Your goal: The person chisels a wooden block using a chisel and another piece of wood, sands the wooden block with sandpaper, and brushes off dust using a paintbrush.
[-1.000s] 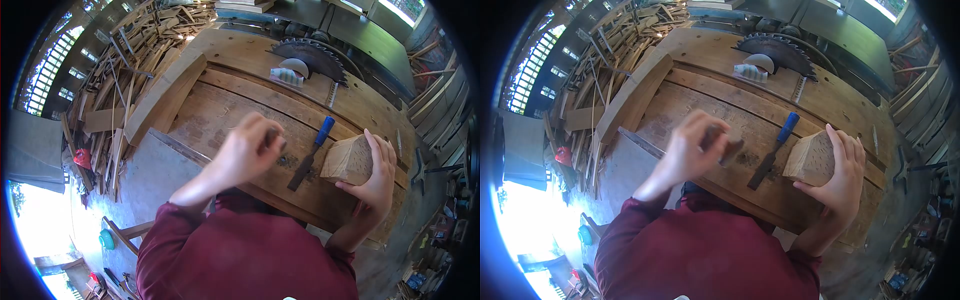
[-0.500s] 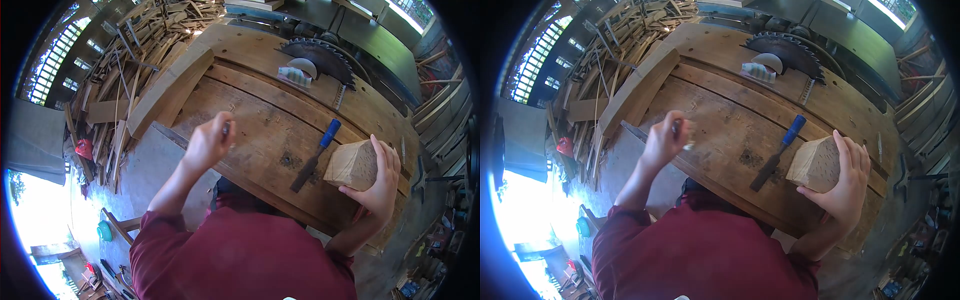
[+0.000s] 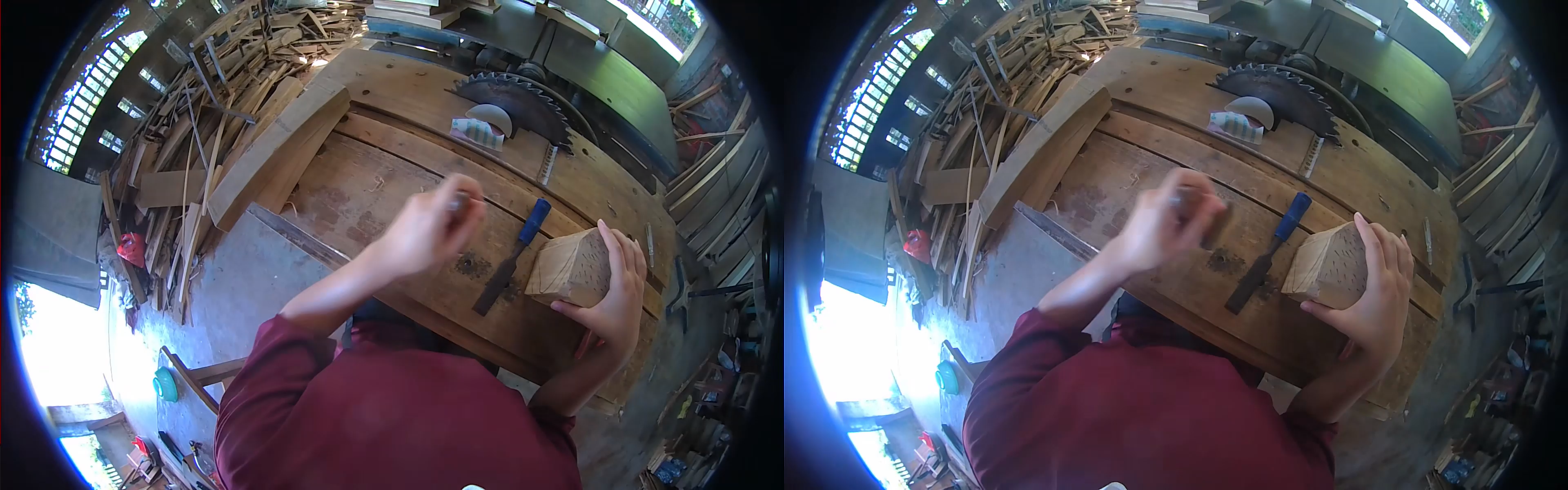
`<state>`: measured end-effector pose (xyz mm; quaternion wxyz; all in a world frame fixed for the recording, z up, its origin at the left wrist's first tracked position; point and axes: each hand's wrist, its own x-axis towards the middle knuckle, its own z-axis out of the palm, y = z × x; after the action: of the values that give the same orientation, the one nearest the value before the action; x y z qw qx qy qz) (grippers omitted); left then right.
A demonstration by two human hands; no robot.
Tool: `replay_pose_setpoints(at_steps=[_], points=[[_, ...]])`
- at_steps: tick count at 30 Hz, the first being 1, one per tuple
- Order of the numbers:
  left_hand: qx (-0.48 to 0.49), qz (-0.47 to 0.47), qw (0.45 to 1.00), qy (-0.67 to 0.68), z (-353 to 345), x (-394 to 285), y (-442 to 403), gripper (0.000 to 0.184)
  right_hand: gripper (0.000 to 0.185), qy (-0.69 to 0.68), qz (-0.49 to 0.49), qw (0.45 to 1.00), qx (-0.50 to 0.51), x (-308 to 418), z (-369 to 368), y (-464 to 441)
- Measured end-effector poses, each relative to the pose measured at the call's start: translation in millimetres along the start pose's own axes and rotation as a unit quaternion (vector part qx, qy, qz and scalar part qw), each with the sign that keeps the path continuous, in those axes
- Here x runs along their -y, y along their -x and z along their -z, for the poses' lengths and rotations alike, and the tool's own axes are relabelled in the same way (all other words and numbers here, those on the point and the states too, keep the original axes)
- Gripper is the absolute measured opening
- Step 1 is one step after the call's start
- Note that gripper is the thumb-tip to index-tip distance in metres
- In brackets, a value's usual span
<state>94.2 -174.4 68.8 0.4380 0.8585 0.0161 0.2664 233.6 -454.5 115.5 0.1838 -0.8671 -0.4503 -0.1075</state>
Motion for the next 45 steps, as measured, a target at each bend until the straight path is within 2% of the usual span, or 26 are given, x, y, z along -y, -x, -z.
replay_pose_setpoints(at_steps=[3,5,9,11,17,19,22,25,29,31,33,35,37,38,42,45], points=[[0.031,-0.044,0.998,0.022,-39,21,-18,0.025,0.117,0.004,0.000,1.000,-0.001,0,1,-1],[-0.001,-0.011,1.000,0.020,-38,32,-23,0.023,0.117,0.008,0.000,1.000,-0.002,1,1,-1],[-0.105,-0.004,0.990,-0.093,-2,61,-27,0.017,0.118,0.004,0.003,1.000,0.000,1,0,-1],[-0.137,0.051,0.979,-0.143,33,63,-16,0.016,0.118,-0.002,0.005,1.000,0.002,0,1,-1],[-0.244,0.174,0.896,-0.327,123,70,73,0.018,0.121,0.007,-0.018,1.000,0.006,2,-1,1],[-0.224,0.239,0.825,-0.461,142,67,106,0.022,0.121,0.009,-0.019,1.000,-0.002,3,-1,1],[-0.233,0.277,0.812,-0.458,155,54,132,0.021,0.121,0.006,-0.022,1.000,-0.004,5,-2,0],[-0.289,0.159,0.848,-0.415,155,44,119,0.019,0.121,0.003,-0.023,1.000,-0.003,5,-2,0],[-0.350,0.080,0.915,-0.184,135,52,67,0.013,0.121,0.009,-0.019,1.000,-0.002,5,-1,0],[-0.317,0.062,0.945,-0.053,107,56,33,0.012,0.121,0.005,-0.017,1.000,-0.004,4,-1,0],[-0.222,0.036,0.972,0.073,71,60,12,0.013,0.120,0.006,-0.017,1.000,-0.006,3,-1,0],[-0.094,0.001,0.995,0.016,42,44,-2,0.014,0.120,0.009,-0.015,1.000,-0.006,3,-1,0],[0.028,-0.044,0.997,0.062,17,51,-12,0.016,0.120,0.014,-0.038,0.999,-0.004,6,-1,1],[0.059,-0.038,0.996,0.057,12,53,-13,0.016,0.120,0.015,-0.048,0.999,-0.003,7,-1,2],[-0.005,0.023,1.000,0.006,31,74,-28,0.016,0.122,0.015,-0.056,0.998,-0.002,8,-2,1],[-0.130,0.026,0.989,-0.072,65,105,-31,0.014,0.122,0.016,-0.057,0.998,0.001,9,-3,2]])
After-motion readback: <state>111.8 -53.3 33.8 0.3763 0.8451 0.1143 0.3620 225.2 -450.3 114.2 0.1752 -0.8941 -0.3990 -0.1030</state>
